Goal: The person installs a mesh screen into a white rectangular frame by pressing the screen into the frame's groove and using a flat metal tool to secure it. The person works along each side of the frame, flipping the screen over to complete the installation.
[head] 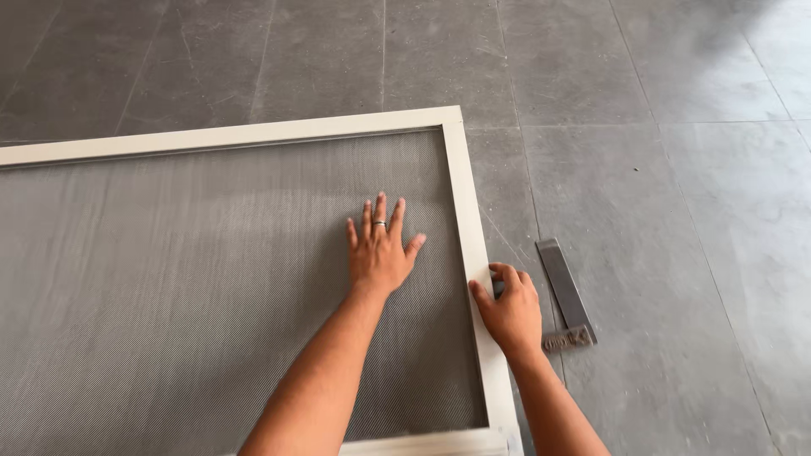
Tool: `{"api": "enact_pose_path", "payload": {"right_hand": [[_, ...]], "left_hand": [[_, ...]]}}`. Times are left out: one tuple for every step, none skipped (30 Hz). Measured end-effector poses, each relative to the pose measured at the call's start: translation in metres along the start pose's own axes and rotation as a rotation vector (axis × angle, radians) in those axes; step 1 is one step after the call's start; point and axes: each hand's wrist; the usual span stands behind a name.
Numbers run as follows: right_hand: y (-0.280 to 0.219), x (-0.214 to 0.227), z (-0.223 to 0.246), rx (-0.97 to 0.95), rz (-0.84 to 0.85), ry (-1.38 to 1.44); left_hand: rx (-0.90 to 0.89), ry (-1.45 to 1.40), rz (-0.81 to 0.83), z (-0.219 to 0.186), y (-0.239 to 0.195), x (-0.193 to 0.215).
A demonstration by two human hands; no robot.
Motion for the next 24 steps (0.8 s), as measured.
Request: {"api": "enact_pose_path", "payload": {"right_hand": [[0.004, 0.002, 0.001, -0.025, 0.025, 0.011], [0.008, 0.003, 0.004, -0.047, 0.049, 0.022], [0.013, 0.004, 0.006, -0.034, 0.03, 0.004], [0.014, 0.003, 0.009, -0.026, 0.017, -0.017], [0.016, 0.002, 0.011, -0.017, 0.003, -0.037], [0.016, 0.0, 0.012, 0.015, -0.021, -0.041], [0.016, -0.001, 0.013, 0.048, -0.046, -0.045], [0.015, -0.002, 0.013, 0.084, -0.067, -0.046], [0.014, -0.002, 0.011, 0.094, -0.077, -0.034], [0.014, -0.003, 0.01, 0.108, -0.09, -0.021], [0.013, -0.003, 0.009, 0.122, -0.102, -0.009], [0.013, -0.004, 0.008, 0.131, -0.112, -0.012], [0.012, -0.005, 0.007, 0.141, -0.122, -0.016], [0.012, -0.007, 0.005, 0.152, -0.134, -0.019], [0.012, -0.009, 0.004, 0.177, -0.153, -0.027], [0.012, -0.011, 0.003, 0.199, -0.173, -0.037], [0.012, -0.012, 0.001, 0.222, -0.193, -0.047], [0.011, -0.013, 0.0, 0.221, -0.193, -0.044], [0.01, -0.013, -0.002, 0.221, -0.193, -0.04], [0.01, -0.013, -0.002, 0.221, -0.196, -0.038], [0.01, -0.014, -0.002, 0.218, -0.196, -0.048], [0.01, -0.015, -0.001, 0.214, -0.197, -0.057], [0.01, -0.016, -0.001, 0.209, -0.198, -0.066], [0.01, -0.016, -0.001, 0.202, -0.195, -0.077]], "left_hand": [[0.018, 0.008, 0.026, 0.001, 0.008, -0.005], [0.036, 0.016, 0.049, 0.003, 0.015, -0.009], [0.054, 0.024, 0.072, 0.004, 0.02, -0.013], [0.04, 0.034, 0.053, 0.005, 0.022, -0.018], [0.027, 0.044, 0.035, 0.006, 0.021, -0.022], [0.013, 0.054, 0.017, 0.008, 0.021, -0.025], [0.02, 0.034, 0.02, 0.01, 0.02, -0.028], [0.032, 0.017, 0.022, 0.015, 0.017, -0.03], [0.044, 0.0, 0.024, 0.022, 0.014, -0.032], [0.064, 0.015, 0.013, 0.032, 0.012, -0.031], [0.084, 0.029, 0.002, 0.048, 0.009, -0.029], [0.108, 0.046, -0.012, 0.067, 0.005, -0.025], [0.16, 0.065, -0.013, 0.089, 0.001, -0.02], [0.211, 0.084, -0.016, 0.113, -0.003, -0.014], [0.263, 0.102, -0.019, 0.139, -0.009, -0.007], [0.344, 0.109, -0.015, 0.163, -0.018, -0.001], [0.426, 0.116, -0.011, 0.188, -0.029, 0.006], [0.484, 0.103, -0.005, 0.212, -0.04, 0.013], [0.542, 0.09, 0.001, 0.235, -0.052, 0.02], [0.598, 0.085, 0.026, 0.256, -0.063, 0.027], [0.655, 0.08, 0.052, 0.274, -0.075, 0.033], [0.689, 0.084, 0.054, 0.287, -0.086, 0.035], [0.723, 0.087, 0.056, 0.298, -0.097, 0.037], [0.757, 0.09, 0.061, 0.307, -0.103, 0.038]]}}
Point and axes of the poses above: each hand's wrist, its own y-axis towards the middle knuckle, its own x-axis out of the back of the hand, z = x × y, and after that the axes turned 5 degrees about -x, right-handed
